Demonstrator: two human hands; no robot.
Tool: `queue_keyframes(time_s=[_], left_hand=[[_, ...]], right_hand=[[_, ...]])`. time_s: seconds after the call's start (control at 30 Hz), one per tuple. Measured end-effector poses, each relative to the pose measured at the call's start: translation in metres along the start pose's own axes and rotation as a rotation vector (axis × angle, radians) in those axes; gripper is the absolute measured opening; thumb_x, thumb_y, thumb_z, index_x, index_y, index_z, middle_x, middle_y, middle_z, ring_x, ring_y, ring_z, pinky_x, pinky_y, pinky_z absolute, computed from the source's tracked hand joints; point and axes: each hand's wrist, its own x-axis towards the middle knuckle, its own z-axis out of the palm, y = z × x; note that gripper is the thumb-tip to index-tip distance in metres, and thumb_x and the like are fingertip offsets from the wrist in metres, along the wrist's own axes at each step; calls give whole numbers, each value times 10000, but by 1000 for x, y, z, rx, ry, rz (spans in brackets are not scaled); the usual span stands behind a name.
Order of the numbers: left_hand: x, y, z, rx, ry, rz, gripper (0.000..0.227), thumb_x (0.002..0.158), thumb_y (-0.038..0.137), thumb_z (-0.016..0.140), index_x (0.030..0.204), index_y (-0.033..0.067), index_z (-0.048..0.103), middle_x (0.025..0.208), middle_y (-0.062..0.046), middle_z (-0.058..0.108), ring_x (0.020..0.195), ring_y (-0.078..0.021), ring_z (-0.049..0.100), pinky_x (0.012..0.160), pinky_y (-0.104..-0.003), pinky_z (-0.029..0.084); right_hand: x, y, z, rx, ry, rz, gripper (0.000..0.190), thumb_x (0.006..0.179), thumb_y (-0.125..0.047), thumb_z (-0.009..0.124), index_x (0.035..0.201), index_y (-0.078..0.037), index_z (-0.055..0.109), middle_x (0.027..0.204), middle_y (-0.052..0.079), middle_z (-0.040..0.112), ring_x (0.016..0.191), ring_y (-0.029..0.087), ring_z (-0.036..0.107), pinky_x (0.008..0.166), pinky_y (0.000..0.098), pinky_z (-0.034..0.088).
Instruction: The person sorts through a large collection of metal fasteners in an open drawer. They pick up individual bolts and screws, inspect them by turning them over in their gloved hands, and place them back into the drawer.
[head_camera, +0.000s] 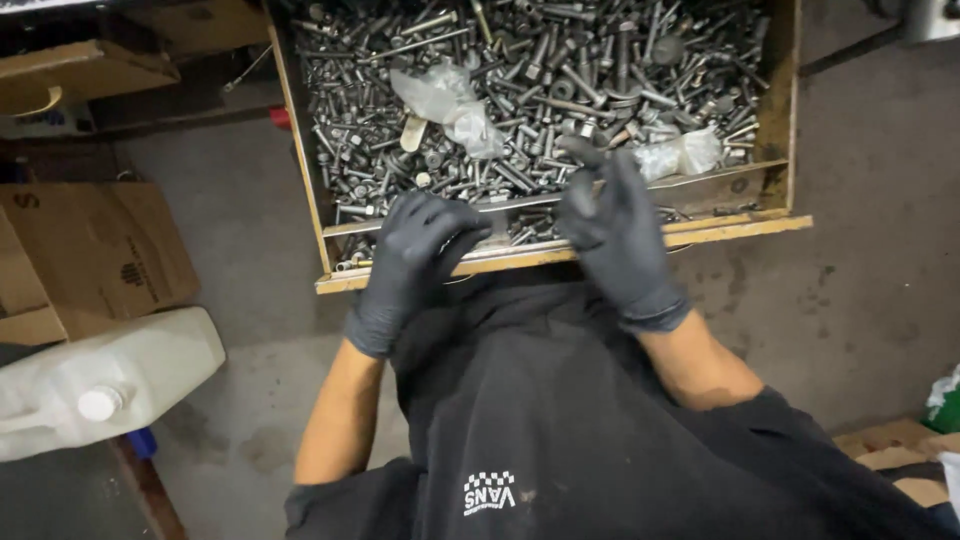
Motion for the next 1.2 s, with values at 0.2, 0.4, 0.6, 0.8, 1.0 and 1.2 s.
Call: queue_keyframes(time_s=[0.2,0.4,0.6,0.8,1.0,1.2], left_hand=[[-29,-44,-19,337,-619,-126,147,799,43,785,916,114,732,903,-105,750,892,-372,694,840,-480,481],[-18,-56,-5,589,-606,103,119,800,177,787,764,287,756,745,15,661,726,-241,666,717,-386,496],[-19,-64,39,523,-586,384,125,733,63,792,733,164,718,791,-48,567,763,-301,550,661,-424,441],[-5,-56,23,498,-669,621,120,735,77,780,714,174,714,764,-17,575,804,-286,538,722,-410,442],[-10,-70,16,518,-713,674,99,807,125,756,774,196,695,811,17,587,831,-249,545,763,-397,461],[-9,-80,0,369,-546,362,172,878,308,765,861,181,649,842,-21,498,788,-270,553,713,-425,438]], right_hand=[[13,-20,-35,-197,68,-55,512,1096,-447,387,1399,-66,549,628,-40,370,435,34,275,435,171,214],[24,-17,-44,-291,30,-73,509,1108,-431,358,1373,-40,546,601,-38,370,429,28,267,435,162,225],[30,-19,-49,-366,80,-151,510,1111,-397,354,1387,-18,557,565,-42,313,410,37,207,431,173,199],[30,-24,-52,-388,149,-150,476,1113,-371,370,1383,-30,564,556,-46,312,406,36,208,426,180,208],[32,-17,-56,-361,131,-170,481,1113,-349,366,1381,0,559,548,-39,310,398,30,209,426,159,204],[20,-19,-42,-458,104,-165,474,1123,-299,358,1381,51,547,536,-46,312,402,46,219,430,185,230]])
